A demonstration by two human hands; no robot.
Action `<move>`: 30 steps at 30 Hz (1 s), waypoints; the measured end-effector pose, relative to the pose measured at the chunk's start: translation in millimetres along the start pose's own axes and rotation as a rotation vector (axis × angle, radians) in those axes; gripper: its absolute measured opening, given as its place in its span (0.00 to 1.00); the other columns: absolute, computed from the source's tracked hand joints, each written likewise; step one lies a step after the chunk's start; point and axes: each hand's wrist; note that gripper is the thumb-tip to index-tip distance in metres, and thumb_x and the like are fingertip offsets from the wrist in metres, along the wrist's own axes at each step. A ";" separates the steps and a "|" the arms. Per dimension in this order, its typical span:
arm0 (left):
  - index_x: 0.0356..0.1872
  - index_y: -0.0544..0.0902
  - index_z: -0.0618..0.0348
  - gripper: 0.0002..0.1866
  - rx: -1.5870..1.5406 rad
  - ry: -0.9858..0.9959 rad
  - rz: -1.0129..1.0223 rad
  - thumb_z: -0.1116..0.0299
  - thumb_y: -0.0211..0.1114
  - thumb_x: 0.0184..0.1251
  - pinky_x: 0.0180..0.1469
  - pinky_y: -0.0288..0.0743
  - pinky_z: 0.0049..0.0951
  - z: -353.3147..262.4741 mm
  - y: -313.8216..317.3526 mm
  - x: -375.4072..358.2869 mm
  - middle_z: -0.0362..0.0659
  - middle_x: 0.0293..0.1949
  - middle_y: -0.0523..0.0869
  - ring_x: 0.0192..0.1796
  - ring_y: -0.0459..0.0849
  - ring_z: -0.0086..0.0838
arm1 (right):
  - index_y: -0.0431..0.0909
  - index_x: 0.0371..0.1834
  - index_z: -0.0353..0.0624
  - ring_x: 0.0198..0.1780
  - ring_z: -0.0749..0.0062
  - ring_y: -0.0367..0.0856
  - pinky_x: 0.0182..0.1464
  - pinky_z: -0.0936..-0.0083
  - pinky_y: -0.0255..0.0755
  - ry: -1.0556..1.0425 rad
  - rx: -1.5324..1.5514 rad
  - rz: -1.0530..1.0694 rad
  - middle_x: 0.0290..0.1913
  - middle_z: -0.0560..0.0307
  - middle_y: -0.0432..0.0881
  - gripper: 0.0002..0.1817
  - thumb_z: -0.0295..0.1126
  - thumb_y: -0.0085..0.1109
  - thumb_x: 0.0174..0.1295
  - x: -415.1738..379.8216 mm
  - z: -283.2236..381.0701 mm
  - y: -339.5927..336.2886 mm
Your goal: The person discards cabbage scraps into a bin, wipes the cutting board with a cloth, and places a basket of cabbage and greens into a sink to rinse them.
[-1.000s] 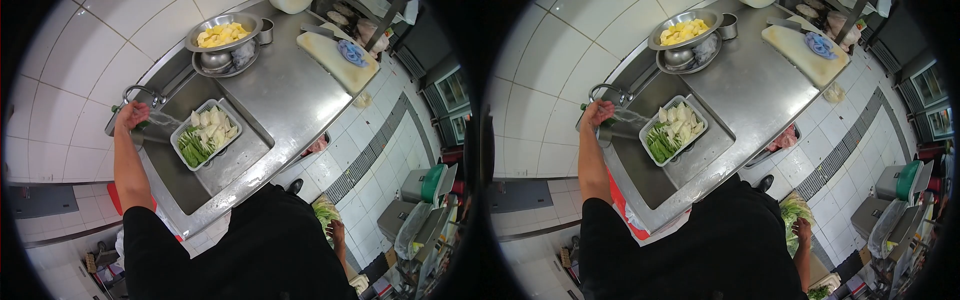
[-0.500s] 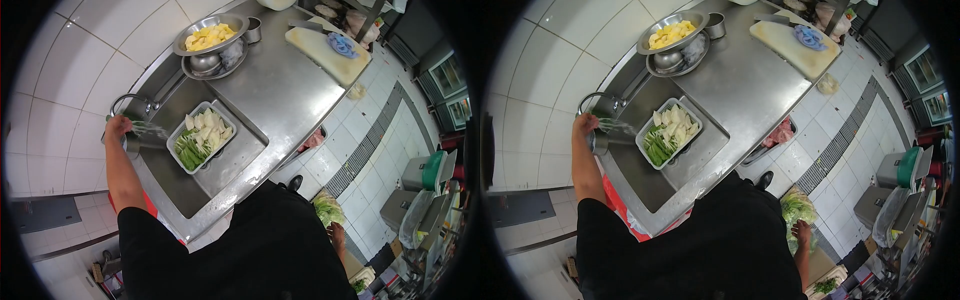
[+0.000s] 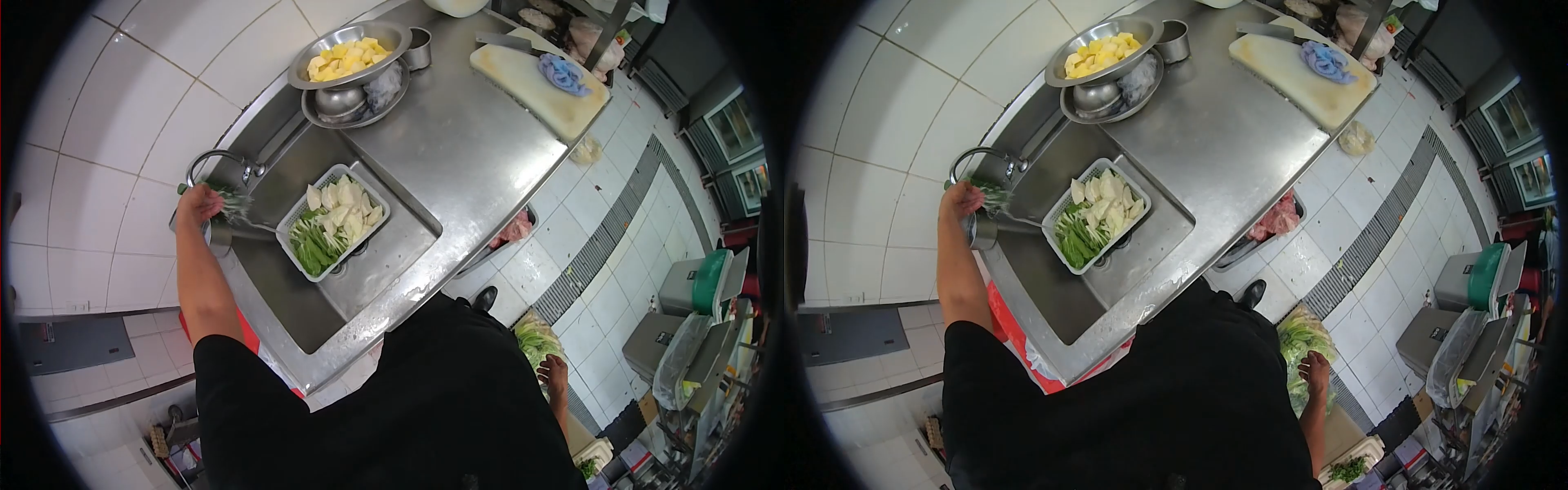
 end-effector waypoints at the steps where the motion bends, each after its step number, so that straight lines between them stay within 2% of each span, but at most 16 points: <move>1: 0.30 0.78 0.63 0.12 0.052 -0.019 0.016 0.63 0.54 0.58 0.33 0.81 0.30 -5.3 3.9 -14.2 0.47 0.30 0.84 0.30 0.83 0.33 | 0.72 0.47 0.43 0.27 0.74 0.79 0.25 0.80 0.70 0.002 -0.003 0.001 0.30 0.61 0.77 0.15 0.39 0.54 0.63 -0.2 -0.8 -0.4; 5: 0.31 0.78 0.65 0.14 0.165 -0.046 0.082 0.63 0.54 0.56 0.35 0.81 0.31 -17.8 9.3 -39.6 0.50 0.31 0.84 0.30 0.84 0.34 | 0.72 0.47 0.45 0.26 0.75 0.79 0.25 0.80 0.70 0.024 -0.024 0.022 0.30 0.62 0.77 0.15 0.41 0.55 0.63 0.7 -8.4 -3.1; 15: 0.32 0.79 0.68 0.16 0.232 -0.105 0.071 0.62 0.56 0.54 0.39 0.81 0.34 -19.6 3.4 -31.4 0.52 0.32 0.84 0.34 0.84 0.37 | 0.72 0.48 0.44 0.27 0.74 0.79 0.25 0.79 0.70 0.014 -0.004 0.040 0.30 0.61 0.77 0.15 0.40 0.53 0.64 2.0 -9.3 -2.2; 17: 0.34 0.79 0.67 0.15 0.104 -0.046 0.124 0.63 0.54 0.57 0.40 0.81 0.35 -11.9 1.1 -22.8 0.52 0.34 0.84 0.36 0.84 0.38 | 0.72 0.48 0.44 0.27 0.74 0.79 0.25 0.79 0.70 0.031 -0.019 0.026 0.30 0.61 0.77 0.15 0.40 0.53 0.64 3.4 -5.8 1.9; 19: 0.39 0.78 0.63 0.13 -0.178 0.037 0.231 0.64 0.54 0.62 0.43 0.81 0.37 5.1 -4.5 -9.0 0.51 0.38 0.84 0.39 0.84 0.39 | 0.72 0.49 0.45 0.28 0.74 0.78 0.25 0.79 0.69 0.042 -0.030 0.028 0.31 0.60 0.77 0.15 0.40 0.53 0.64 5.3 -6.2 0.6; 20: 0.44 0.77 0.59 0.13 -0.352 0.080 0.319 0.61 0.55 0.67 0.47 0.80 0.39 21.3 -18.3 20.9 0.51 0.41 0.83 0.43 0.83 0.39 | 0.72 0.50 0.46 0.28 0.74 0.78 0.25 0.79 0.69 0.029 -0.024 0.031 0.31 0.60 0.77 0.15 0.40 0.53 0.64 8.3 -8.8 -2.2; 21: 0.46 0.77 0.57 0.14 -0.356 0.111 0.310 0.58 0.57 0.67 0.50 0.79 0.40 16.3 -11.0 0.0 0.50 0.43 0.83 0.46 0.83 0.39 | 0.71 0.51 0.45 0.29 0.73 0.78 0.27 0.78 0.71 0.033 -0.044 0.041 0.31 0.59 0.77 0.16 0.41 0.52 0.65 14.6 -13.5 -5.6; 22: 0.47 0.77 0.56 0.16 -0.476 0.214 0.504 0.57 0.59 0.67 0.51 0.78 0.39 35.3 -26.2 25.4 0.49 0.45 0.82 0.48 0.82 0.38 | 0.70 0.53 0.44 0.29 0.73 0.78 0.30 0.76 0.72 0.035 -0.055 0.029 0.32 0.58 0.78 0.17 0.41 0.50 0.66 21.0 -18.0 -11.1; 23: 0.49 0.77 0.57 0.18 -0.412 0.328 0.629 0.56 0.59 0.66 0.53 0.77 0.39 37.8 -22.8 23.4 0.49 0.48 0.82 0.50 0.82 0.37 | 0.70 0.53 0.46 0.30 0.73 0.78 0.30 0.75 0.73 0.044 -0.067 0.012 0.33 0.58 0.79 0.17 0.42 0.50 0.66 23.4 -20.7 -14.1; 24: 0.50 0.76 0.59 0.19 -0.458 0.329 0.739 0.55 0.60 0.66 0.54 0.76 0.37 56.0 -38.4 69.3 0.47 0.47 0.82 0.50 0.81 0.35 | 0.70 0.54 0.45 0.32 0.72 0.80 0.31 0.74 0.74 0.024 -0.054 -0.012 0.35 0.57 0.80 0.18 0.42 0.50 0.66 22.7 -27.1 -17.0; 25: 0.50 0.76 0.61 0.20 -0.442 0.478 0.990 0.55 0.59 0.67 0.56 0.75 0.36 57.3 -34.7 86.2 0.47 0.48 0.82 0.51 0.81 0.33 | 0.71 0.54 0.44 0.33 0.71 0.81 0.32 0.73 0.74 0.040 -0.048 -0.041 0.36 0.56 0.80 0.18 0.42 0.50 0.66 24.7 -24.6 -14.5; 26: 0.55 0.74 0.62 0.24 -0.431 0.547 0.882 0.53 0.57 0.67 0.60 0.71 0.37 47.2 -16.4 33.0 0.46 0.53 0.80 0.56 0.78 0.33 | 0.73 0.53 0.43 0.31 0.71 0.81 0.30 0.74 0.74 0.000 -0.109 -0.090 0.35 0.57 0.80 0.18 0.42 0.51 0.66 25.8 -29.9 -13.7; 27: 0.62 0.66 0.60 0.31 -0.390 0.404 1.449 0.48 0.56 0.67 0.66 0.63 0.43 43.7 -24.5 136.9 0.51 0.61 0.72 0.62 0.71 0.40 | 0.74 0.52 0.43 0.30 0.72 0.81 0.28 0.75 0.74 -0.025 -0.155 -0.083 0.34 0.57 0.80 0.18 0.42 0.51 0.65 32.4 -32.8 -15.5; 28: 0.62 0.66 0.60 0.31 -0.365 0.419 1.570 0.48 0.56 0.67 0.66 0.63 0.43 -10.3 74.1 116.4 0.51 0.61 0.72 0.62 0.71 0.40 | 0.75 0.51 0.42 0.29 0.73 0.81 0.27 0.77 0.74 -0.003 -0.132 -0.103 0.34 0.56 0.81 0.18 0.41 0.52 0.64 25.4 -27.8 -14.2; 30: 0.62 0.66 0.60 0.31 -0.337 0.456 1.728 0.48 0.56 0.67 0.66 0.63 0.43 -86.4 197.4 110.7 0.52 0.61 0.71 0.63 0.70 0.41 | 0.75 0.52 0.41 0.29 0.73 0.81 0.27 0.76 0.74 -0.045 -0.141 -0.119 0.34 0.56 0.81 0.19 0.41 0.53 0.63 24.8 -29.4 -17.6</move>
Point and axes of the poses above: each hand's wrist, its own x-axis towards the middle knuckle, its own y-axis out of the palm, z = x × y
